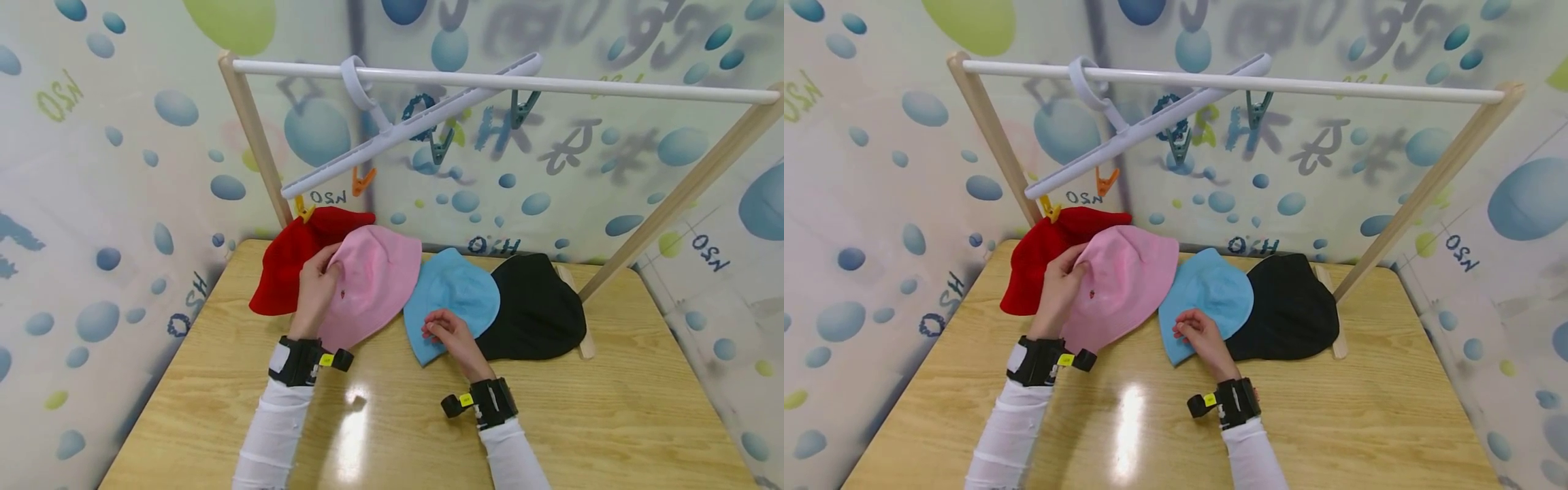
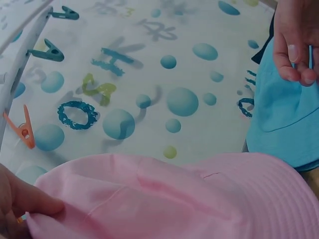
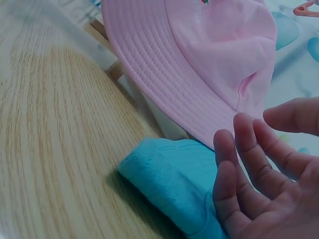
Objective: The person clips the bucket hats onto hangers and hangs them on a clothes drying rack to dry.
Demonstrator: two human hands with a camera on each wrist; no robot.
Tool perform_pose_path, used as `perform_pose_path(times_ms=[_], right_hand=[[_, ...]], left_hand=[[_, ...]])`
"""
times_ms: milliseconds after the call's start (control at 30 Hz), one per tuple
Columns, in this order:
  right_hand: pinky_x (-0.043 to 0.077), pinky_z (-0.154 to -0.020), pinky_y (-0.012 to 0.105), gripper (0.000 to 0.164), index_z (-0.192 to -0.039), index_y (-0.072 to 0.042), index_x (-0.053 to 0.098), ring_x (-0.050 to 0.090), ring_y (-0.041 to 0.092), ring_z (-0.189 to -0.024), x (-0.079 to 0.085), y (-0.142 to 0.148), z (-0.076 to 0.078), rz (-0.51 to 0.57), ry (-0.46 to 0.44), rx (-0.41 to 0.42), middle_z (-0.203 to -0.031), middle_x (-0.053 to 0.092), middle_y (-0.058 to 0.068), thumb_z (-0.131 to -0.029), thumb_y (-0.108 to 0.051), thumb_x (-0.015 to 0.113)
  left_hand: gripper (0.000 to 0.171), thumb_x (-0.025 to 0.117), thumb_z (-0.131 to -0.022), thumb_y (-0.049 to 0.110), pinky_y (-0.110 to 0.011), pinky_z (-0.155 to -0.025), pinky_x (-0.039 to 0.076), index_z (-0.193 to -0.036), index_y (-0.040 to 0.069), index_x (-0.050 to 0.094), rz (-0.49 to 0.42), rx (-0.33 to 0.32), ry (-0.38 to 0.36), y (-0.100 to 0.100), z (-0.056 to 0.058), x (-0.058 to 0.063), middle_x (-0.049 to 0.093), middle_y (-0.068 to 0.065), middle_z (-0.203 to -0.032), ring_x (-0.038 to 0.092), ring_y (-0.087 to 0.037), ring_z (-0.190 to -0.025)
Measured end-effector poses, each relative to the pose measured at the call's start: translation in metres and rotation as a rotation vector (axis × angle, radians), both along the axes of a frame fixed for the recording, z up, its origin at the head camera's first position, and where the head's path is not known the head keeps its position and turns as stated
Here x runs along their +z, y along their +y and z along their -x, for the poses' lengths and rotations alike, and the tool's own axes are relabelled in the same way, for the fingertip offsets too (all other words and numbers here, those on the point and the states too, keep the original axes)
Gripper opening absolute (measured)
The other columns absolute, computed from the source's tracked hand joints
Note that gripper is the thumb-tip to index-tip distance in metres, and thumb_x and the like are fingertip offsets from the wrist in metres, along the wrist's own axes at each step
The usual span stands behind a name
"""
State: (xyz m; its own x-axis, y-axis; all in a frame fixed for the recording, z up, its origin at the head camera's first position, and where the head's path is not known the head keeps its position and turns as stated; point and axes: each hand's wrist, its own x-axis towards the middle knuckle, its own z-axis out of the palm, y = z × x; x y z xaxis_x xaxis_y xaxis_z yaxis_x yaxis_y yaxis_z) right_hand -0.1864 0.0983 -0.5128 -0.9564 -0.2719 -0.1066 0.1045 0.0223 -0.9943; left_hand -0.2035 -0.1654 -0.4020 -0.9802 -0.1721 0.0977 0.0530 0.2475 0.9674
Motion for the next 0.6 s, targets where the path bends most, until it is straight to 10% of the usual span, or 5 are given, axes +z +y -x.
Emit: perform_pose_path(times_ms=[600], right_hand=[[0.048, -0.078, 0.03, 0.018, -0.109, 0.006, 0.055, 0.061, 0.018, -0.087, 0.0051, -0.0011, 0.0043, -0.011, -0.02, 0.0, -0.094, 0.064, 0.009, -0.099, -0.008, 0.053]], left_hand=[[0.033, 0.05, -0.097, 0.004, -0.04, -0.091, 0.043, -0.126, 0.01, 0.064, 0.03, 0.046, 0.073, -0.0016, -0.0029, 0.0068, 0.063, -0.009, -0.12, 0.051, -0.026, -0.101]])
